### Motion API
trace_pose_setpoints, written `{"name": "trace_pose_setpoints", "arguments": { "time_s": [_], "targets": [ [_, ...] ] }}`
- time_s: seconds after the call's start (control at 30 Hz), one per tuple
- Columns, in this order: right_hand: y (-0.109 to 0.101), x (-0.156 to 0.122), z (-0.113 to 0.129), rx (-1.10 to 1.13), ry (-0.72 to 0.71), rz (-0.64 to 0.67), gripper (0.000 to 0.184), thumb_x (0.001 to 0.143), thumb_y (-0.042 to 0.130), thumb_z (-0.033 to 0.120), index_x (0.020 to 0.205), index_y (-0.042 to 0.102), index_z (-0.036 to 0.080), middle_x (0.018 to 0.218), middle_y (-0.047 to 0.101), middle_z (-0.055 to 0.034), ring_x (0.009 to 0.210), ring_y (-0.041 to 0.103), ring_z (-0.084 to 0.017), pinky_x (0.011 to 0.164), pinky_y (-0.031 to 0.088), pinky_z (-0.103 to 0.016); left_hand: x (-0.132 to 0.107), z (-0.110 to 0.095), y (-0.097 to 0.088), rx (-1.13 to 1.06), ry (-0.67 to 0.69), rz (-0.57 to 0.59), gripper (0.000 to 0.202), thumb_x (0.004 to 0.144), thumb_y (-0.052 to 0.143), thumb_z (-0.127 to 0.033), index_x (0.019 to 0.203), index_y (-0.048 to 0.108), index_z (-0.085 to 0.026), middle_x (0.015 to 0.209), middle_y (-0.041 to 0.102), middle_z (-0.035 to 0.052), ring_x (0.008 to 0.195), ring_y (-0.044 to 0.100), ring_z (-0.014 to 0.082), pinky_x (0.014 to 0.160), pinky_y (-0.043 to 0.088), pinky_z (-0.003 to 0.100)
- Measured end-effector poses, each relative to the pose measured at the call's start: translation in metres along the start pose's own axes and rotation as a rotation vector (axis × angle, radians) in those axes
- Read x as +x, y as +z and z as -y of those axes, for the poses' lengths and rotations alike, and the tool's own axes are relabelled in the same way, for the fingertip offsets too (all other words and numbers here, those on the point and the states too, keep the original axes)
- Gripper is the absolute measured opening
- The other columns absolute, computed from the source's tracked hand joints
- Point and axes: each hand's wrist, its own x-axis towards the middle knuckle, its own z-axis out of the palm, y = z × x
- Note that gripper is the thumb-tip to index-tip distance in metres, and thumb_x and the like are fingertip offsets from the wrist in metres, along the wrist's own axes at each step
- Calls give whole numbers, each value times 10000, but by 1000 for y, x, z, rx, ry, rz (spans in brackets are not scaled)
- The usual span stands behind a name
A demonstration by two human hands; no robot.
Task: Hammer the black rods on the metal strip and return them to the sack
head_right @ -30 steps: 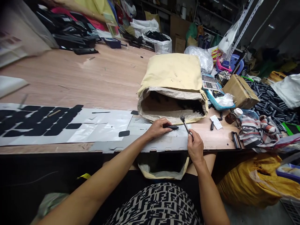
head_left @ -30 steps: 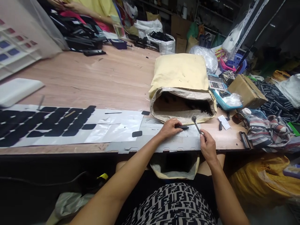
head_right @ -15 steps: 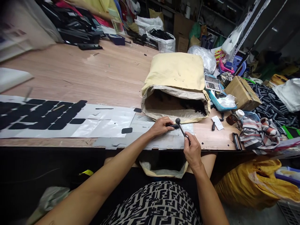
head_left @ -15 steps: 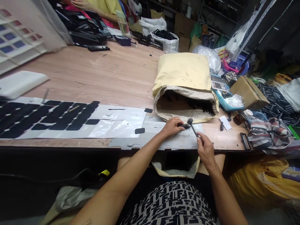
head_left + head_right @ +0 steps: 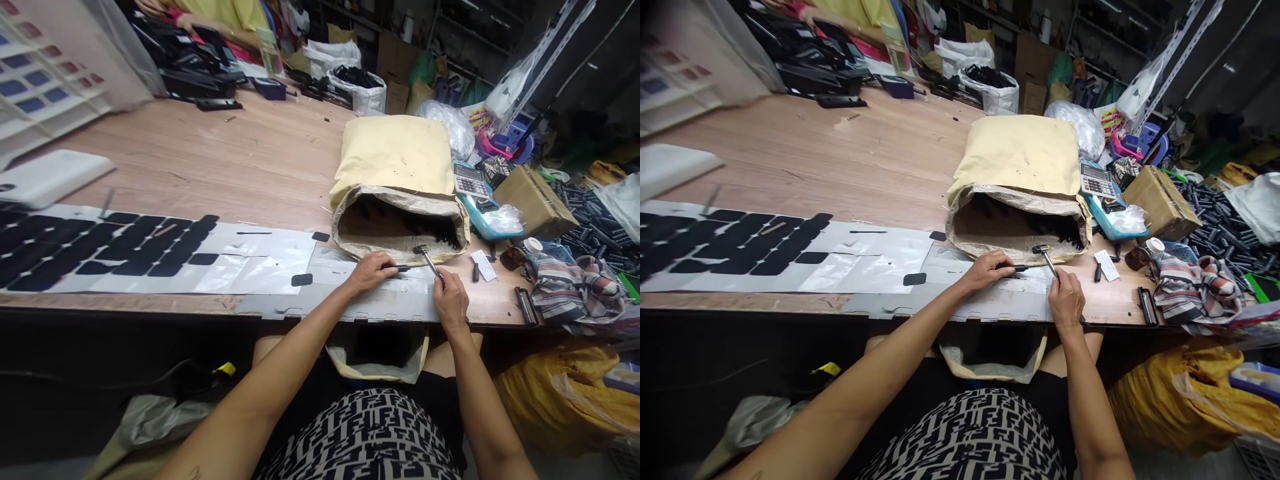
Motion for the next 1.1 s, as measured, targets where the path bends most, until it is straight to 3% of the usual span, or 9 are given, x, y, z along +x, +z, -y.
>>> {"name": "trace_pose_setpoints", "arguments": {
  "time_s": [0.13, 0.3, 0.57, 0.67, 0.77, 0.87, 0.93, 1.0, 1.1],
  "targets": [
    [15, 5, -11, -228, -40, -26, 312, 955, 483, 222, 1188, 691, 220, 962, 624, -65, 900, 528, -206, 785, 394, -294, 0, -3, -3, -1, 10, 4, 276, 939, 473, -355, 770, 623, -196, 858, 612, 38, 852, 574, 202, 816, 437, 334],
    [18, 2, -8, -305, -62, -16, 296, 964, 495, 227, 1213, 655, 219, 969, 581, -72, 889, 484, -214, 752, 366, -301, -2, -6, -6, 23, -9, -4, 361, 976, 385, -355, 662, 478, -203, 781, 549, 33, 786, 528, 192, 766, 418, 324],
    [17, 2, -6, -330, -70, -25, 285, 954, 501, 230, 1196, 652, 217, 960, 580, -70, 878, 474, -220, 733, 344, -305, -5, -11, -12, 46, 35, 92, 395, 985, 369, -381, 691, 562, -200, 802, 572, 45, 824, 515, 208, 844, 422, 363],
    [17, 1, -6, -332, -63, -14, 281, 959, 505, 225, 1202, 646, 224, 970, 578, -69, 884, 471, -219, 737, 341, -305, -24, -19, -17, 56, 155, 228, 375, 981, 418, -414, 781, 663, -213, 995, 630, 61, 982, 529, 230, 983, 391, 398],
    [17, -1, -5, -344, -52, -1, 278, 966, 505, 226, 1208, 644, 224, 965, 573, -69, 885, 471, -219, 734, 337, -305, -61, -30, -17, 69, 218, 337, 301, 966, 503, -445, 908, 730, -258, 1287, 586, 60, 1221, 475, 270, 1095, 342, 428],
    [17, -2, -3, -366, -49, 3, 278, 977, 490, 228, 1210, 642, 224, 958, 572, -68, 880, 473, -221, 724, 330, -309, -97, -38, -13, 160, 217, 366, 219, 938, 583, -432, 959, 742, -282, 1460, 496, 57, 1353, 387, 317, 1147, 298, 493],
    [17, -2, -2, -375, -46, 12, 280, 987, 470, 225, 1210, 638, 220, 956, 572, -69, 875, 471, -222, 718, 326, -312, -108, -43, -10, 195, 213, 346, 201, 899, 645, -444, 975, 737, -282, 1487, 483, 66, 1371, 375, 337, 1147, 304, 515],
    [18, -2, -1, -376, -44, 24, 285, 990, 458, 218, 1217, 632, 214, 962, 569, -74, 878, 467, -225, 717, 325, -317, -101, -49, -9, 160, 200, 290, 239, 865, 681, -478, 974, 728, -270, 1406, 560, 79, 1311, 447, 325, 1109, 363, 486],
    [19, -3, -1, -374, -40, 43, 296, 986, 459, 213, 1237, 617, 210, 976, 563, -81, 891, 461, -232, 716, 326, -322, -54, -58, -7, 50, 41, 105, 321, 892, 607, -524, 923, 702, -218, 1062, 708, 85, 1019, 616, 259, 928, 486, 389]
  ]
}}
